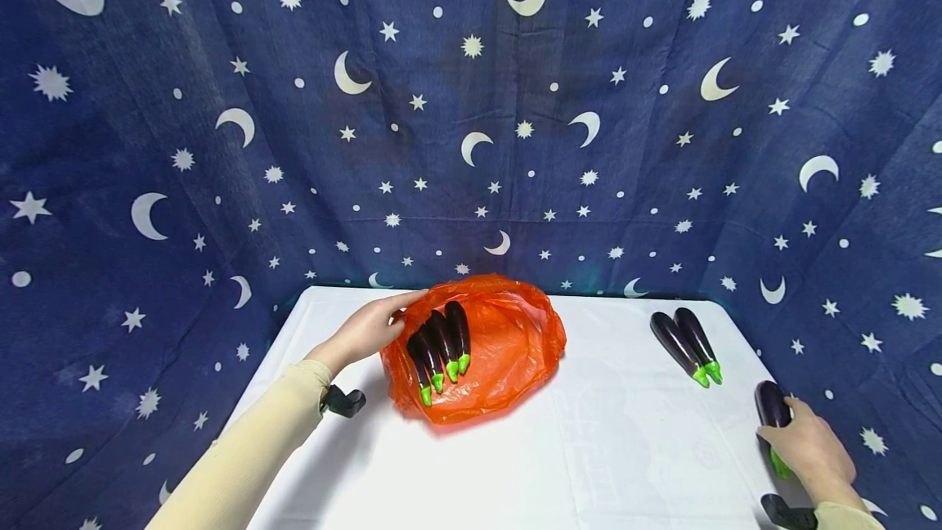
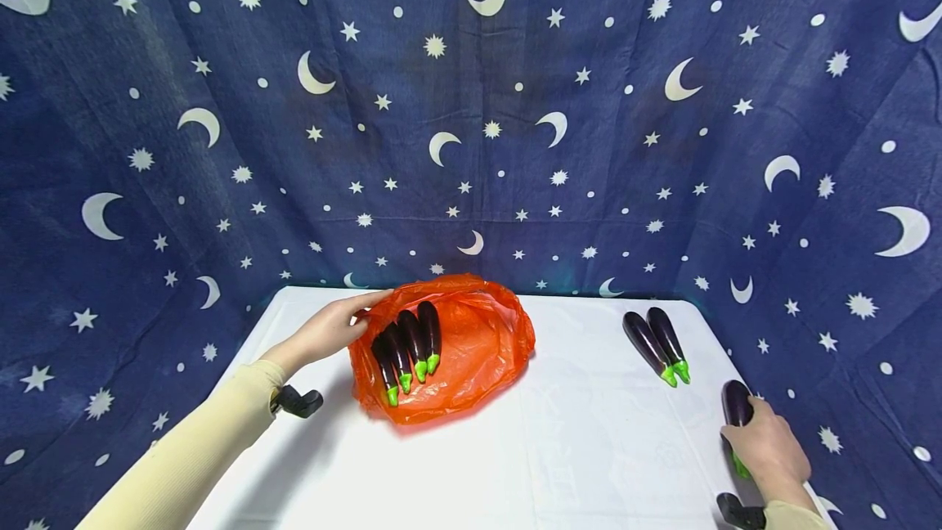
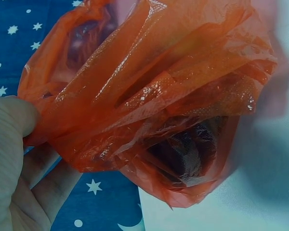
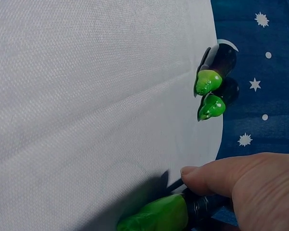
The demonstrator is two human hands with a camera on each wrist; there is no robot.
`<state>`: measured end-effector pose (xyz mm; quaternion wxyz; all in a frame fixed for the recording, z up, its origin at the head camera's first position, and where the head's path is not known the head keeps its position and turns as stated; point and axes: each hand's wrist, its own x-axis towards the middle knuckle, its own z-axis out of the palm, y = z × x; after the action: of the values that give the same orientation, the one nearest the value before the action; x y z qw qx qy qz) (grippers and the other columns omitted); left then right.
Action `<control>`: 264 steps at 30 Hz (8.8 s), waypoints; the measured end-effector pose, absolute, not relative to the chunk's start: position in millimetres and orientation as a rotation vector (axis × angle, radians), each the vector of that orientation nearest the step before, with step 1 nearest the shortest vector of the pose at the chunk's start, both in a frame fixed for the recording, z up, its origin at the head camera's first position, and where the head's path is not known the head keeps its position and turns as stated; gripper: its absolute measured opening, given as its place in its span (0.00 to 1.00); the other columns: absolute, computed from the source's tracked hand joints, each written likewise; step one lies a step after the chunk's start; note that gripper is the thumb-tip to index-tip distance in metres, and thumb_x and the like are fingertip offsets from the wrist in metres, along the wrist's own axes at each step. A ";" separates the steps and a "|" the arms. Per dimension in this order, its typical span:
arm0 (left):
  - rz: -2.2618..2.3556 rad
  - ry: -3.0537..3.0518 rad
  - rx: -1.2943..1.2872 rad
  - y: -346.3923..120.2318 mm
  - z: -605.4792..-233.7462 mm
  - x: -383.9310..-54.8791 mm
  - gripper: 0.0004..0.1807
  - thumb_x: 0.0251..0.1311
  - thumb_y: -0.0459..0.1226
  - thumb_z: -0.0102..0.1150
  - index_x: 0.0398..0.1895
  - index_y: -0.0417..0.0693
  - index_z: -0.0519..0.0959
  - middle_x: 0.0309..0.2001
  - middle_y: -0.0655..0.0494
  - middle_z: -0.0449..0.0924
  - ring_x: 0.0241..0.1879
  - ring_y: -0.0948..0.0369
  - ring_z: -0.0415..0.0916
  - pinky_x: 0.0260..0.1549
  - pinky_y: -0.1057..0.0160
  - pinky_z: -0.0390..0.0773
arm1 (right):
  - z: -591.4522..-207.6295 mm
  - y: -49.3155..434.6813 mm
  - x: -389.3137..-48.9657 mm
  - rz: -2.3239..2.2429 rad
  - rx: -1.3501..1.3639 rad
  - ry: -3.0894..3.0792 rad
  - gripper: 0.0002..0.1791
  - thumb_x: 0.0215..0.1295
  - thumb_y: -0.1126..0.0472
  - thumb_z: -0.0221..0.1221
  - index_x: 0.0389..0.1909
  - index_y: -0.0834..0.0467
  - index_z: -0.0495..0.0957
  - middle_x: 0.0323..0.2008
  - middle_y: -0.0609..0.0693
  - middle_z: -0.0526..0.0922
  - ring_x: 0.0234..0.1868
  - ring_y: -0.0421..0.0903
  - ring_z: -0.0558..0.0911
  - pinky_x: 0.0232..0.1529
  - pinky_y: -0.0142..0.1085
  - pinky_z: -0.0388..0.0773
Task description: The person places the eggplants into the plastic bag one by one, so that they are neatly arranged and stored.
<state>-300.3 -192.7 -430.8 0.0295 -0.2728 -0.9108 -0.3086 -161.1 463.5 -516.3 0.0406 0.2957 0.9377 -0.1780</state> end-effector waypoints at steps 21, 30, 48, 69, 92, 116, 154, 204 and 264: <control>-0.960 -2.817 -0.842 -192.6 -430.4 -300.0 0.35 0.63 0.25 0.54 0.75 0.56 0.72 0.67 0.55 0.77 0.62 0.55 0.75 0.64 0.50 0.73 | -519.7 470.5 -164.1 -0.541 0.912 2.850 0.48 0.59 0.56 0.65 0.73 0.73 0.51 0.62 0.83 0.62 0.57 0.79 0.70 0.48 0.67 0.74; -0.968 -2.819 -0.842 -192.3 -429.1 -299.9 0.35 0.63 0.26 0.54 0.75 0.57 0.71 0.66 0.56 0.77 0.60 0.56 0.77 0.63 0.51 0.74 | -512.7 460.4 -164.0 -0.604 0.860 2.951 0.46 0.60 0.57 0.63 0.73 0.73 0.53 0.62 0.82 0.64 0.55 0.79 0.72 0.44 0.67 0.75; -0.925 -2.795 -0.862 -192.3 -432.5 -302.7 0.35 0.63 0.27 0.53 0.74 0.58 0.72 0.65 0.56 0.78 0.59 0.57 0.77 0.63 0.52 0.73 | -491.9 428.2 -178.2 -0.826 0.710 3.122 0.48 0.63 0.57 0.61 0.78 0.70 0.49 0.63 0.79 0.65 0.56 0.76 0.71 0.41 0.64 0.72; -0.932 -2.806 -0.873 -192.7 -432.4 -304.1 0.36 0.63 0.26 0.53 0.75 0.58 0.71 0.66 0.56 0.77 0.53 0.58 0.77 0.61 0.52 0.75 | -481.6 388.1 -194.0 -0.974 0.379 3.194 0.43 0.69 0.53 0.61 0.77 0.68 0.55 0.60 0.74 0.73 0.46 0.64 0.82 0.31 0.42 0.69; -0.932 -2.789 -0.873 -191.9 -427.4 -300.2 0.36 0.62 0.25 0.54 0.74 0.55 0.72 0.66 0.55 0.77 0.56 0.57 0.77 0.61 0.51 0.75 | -473.1 313.9 -218.6 -1.132 0.095 3.204 0.41 0.66 0.56 0.67 0.75 0.65 0.62 0.59 0.68 0.78 0.45 0.56 0.81 0.35 0.40 0.73; -0.927 -2.779 -0.870 -191.2 -427.2 -299.8 0.36 0.62 0.25 0.54 0.74 0.55 0.72 0.65 0.54 0.78 0.56 0.56 0.78 0.60 0.51 0.75 | -473.2 267.7 -231.3 -1.313 0.005 3.039 0.41 0.65 0.55 0.67 0.76 0.59 0.63 0.60 0.65 0.78 0.46 0.53 0.81 0.38 0.38 0.77; -0.950 -2.769 -0.892 -190.6 -428.3 -300.5 0.36 0.62 0.25 0.55 0.75 0.55 0.71 0.66 0.54 0.78 0.55 0.56 0.79 0.59 0.51 0.76 | -490.0 151.8 -260.6 -1.277 -0.131 2.863 0.38 0.61 0.56 0.70 0.73 0.50 0.70 0.51 0.54 0.81 0.38 0.48 0.78 0.38 0.39 0.80; -0.944 -2.816 -0.854 -190.2 -425.0 -301.6 0.36 0.62 0.25 0.54 0.75 0.57 0.71 0.66 0.56 0.77 0.57 0.57 0.78 0.61 0.52 0.75 | -510.1 80.5 -339.8 -1.443 -0.043 2.736 0.33 0.65 0.62 0.66 0.69 0.66 0.68 0.52 0.61 0.82 0.49 0.56 0.81 0.59 0.51 0.78; -0.949 -2.827 -0.838 -189.2 -424.5 -299.5 0.35 0.63 0.26 0.54 0.75 0.58 0.71 0.66 0.57 0.77 0.58 0.58 0.78 0.62 0.52 0.74 | -517.3 68.3 -338.8 -1.290 0.001 2.833 0.26 0.67 0.58 0.64 0.64 0.62 0.75 0.53 0.58 0.83 0.52 0.57 0.82 0.59 0.52 0.78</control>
<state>-299.5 -189.2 -424.5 0.0221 -0.2704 -0.9125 -0.3062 -338.8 68.3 -517.3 0.0141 0.0003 0.9100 -0.4143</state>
